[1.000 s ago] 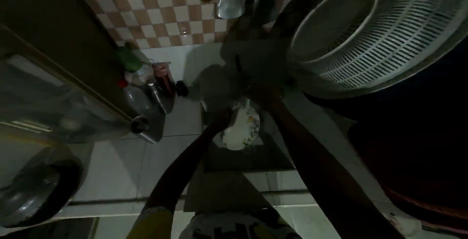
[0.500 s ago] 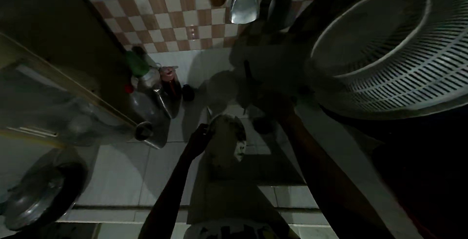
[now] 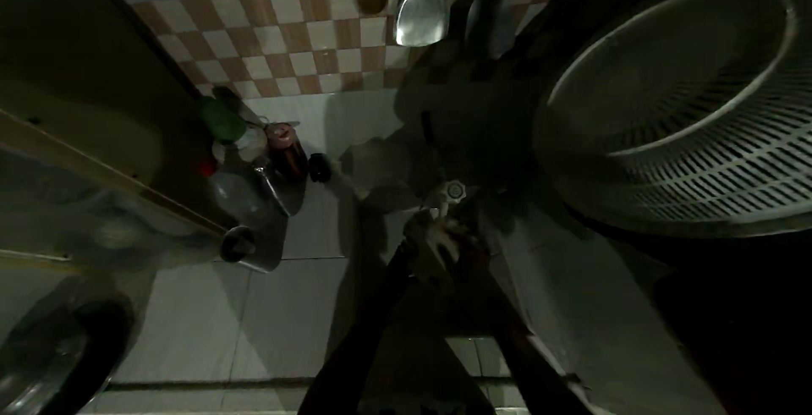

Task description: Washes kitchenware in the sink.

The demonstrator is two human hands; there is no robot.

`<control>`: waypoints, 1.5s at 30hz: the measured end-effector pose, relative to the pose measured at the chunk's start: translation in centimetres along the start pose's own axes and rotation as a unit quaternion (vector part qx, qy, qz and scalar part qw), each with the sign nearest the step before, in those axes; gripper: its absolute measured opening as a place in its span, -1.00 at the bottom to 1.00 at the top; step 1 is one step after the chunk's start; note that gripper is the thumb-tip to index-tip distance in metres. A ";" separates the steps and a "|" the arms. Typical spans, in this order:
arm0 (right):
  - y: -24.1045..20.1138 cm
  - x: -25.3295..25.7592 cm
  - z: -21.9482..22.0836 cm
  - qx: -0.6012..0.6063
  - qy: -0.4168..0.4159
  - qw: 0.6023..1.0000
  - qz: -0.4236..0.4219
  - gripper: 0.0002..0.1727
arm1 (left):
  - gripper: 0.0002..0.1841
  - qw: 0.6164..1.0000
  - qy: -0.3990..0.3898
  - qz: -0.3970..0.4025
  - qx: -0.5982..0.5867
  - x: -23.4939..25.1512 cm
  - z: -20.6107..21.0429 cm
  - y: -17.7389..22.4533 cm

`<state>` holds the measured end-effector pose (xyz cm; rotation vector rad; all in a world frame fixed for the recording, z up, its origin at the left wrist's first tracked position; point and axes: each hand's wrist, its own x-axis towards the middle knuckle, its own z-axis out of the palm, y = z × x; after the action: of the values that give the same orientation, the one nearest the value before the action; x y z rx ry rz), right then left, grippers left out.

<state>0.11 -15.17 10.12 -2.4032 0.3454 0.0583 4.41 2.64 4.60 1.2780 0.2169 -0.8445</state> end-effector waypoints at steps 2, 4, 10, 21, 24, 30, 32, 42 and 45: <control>1.6 -3.3 4.1 -0.025 -0.077 0.995 -0.053 -0.50 | -0.44 1.000 -0.006 0.012 0.001 0.4 1.2 -0.4; 2.9 -4.0 6.2 -0.053 -0.092 0.987 -0.125 -0.53 | -0.43 0.998 -0.004 0.043 0.053 0.5 2.0 -0.3; 6.7 1.6 5.7 -0.178 -0.045 0.983 0.000 -0.01 | -0.49 0.995 0.067 -0.005 -0.072 2.6 2.8 -1.7; 3.1 3.1 4.6 -0.004 0.046 0.996 0.071 -0.60 | -0.42 0.996 0.060 0.033 -0.050 0.5 0.5 -2.1; 3.3 3.2 5.4 0.038 -0.002 0.997 -0.065 -0.73 | -0.48 0.995 0.051 0.063 -0.063 -0.1 0.3 -2.4; 2.7 3.7 3.8 0.014 0.021 1.000 -0.010 -0.62 | -0.48 0.996 0.065 0.048 -0.046 -0.2 0.6 -2.6; 3.6 3.7 4.7 0.009 -0.011 0.995 -0.098 -0.70 | -0.49 0.995 0.062 0.054 -0.054 0.1 0.5 -2.8; 4.4 1.1 3.4 0.011 -0.095 0.993 -0.062 -0.67 | -0.47 0.994 0.075 0.060 -0.055 0.1 0.5 -3.0; 6.8 0.5 2.3 0.065 -0.042 0.995 0.054 -0.63 | -0.44 0.994 0.077 0.076 -0.030 0.3 -0.6 -4.0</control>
<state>-1.11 -18.71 3.92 -2.2440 0.4274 0.1801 2.21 2.87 1.26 1.2869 0.2625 -0.6045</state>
